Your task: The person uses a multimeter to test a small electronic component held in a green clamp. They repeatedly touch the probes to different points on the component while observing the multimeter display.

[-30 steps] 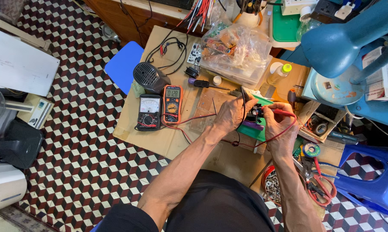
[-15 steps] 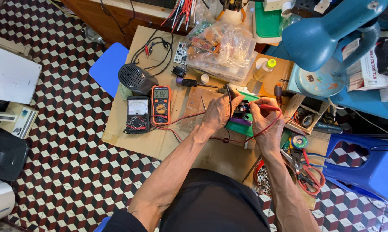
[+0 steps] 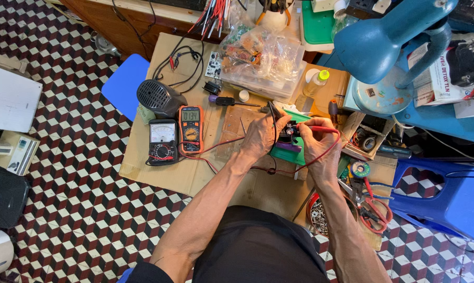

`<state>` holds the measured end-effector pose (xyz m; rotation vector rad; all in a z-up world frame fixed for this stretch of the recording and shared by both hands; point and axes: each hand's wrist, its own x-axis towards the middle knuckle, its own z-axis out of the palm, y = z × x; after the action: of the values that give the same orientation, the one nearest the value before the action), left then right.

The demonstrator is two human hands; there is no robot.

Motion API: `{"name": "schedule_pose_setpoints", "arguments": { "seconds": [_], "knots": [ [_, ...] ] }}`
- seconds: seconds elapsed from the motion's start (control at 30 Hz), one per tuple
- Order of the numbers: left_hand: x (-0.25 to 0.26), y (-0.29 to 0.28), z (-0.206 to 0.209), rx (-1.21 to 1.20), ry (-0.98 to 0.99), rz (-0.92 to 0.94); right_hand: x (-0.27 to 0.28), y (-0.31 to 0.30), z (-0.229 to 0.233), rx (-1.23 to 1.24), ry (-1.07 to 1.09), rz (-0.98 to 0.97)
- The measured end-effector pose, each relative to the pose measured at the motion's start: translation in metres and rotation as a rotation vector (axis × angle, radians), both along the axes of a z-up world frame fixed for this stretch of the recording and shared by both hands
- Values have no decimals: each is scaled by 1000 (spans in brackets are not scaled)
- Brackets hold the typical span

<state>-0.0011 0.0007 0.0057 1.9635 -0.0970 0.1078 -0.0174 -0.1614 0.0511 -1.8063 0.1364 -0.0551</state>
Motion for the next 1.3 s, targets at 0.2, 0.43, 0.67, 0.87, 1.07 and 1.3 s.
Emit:
{"name": "schedule_pose_setpoints", "arguments": {
  "seconds": [0.2,0.43,0.67,0.87,1.07,1.3],
  "knots": [
    [-1,-1,1,1,9,5,-3,3,8,-123,5,2],
    [0,-1,-1,-2,-4,10,-3,3,9,-112,-10,3],
    [0,0,-4,4,-80,-2,-2,3,5,-124,-9,-7],
    [0,0,-3,-16,-33,5,-2,3,3,-90,-32,-6],
    [0,0,-1,-13,-15,8,-3,3,7,-133,-30,-2],
    [1,-1,-2,-13,21,9,-2,2,8,-161,-18,-1]
  ]
}}
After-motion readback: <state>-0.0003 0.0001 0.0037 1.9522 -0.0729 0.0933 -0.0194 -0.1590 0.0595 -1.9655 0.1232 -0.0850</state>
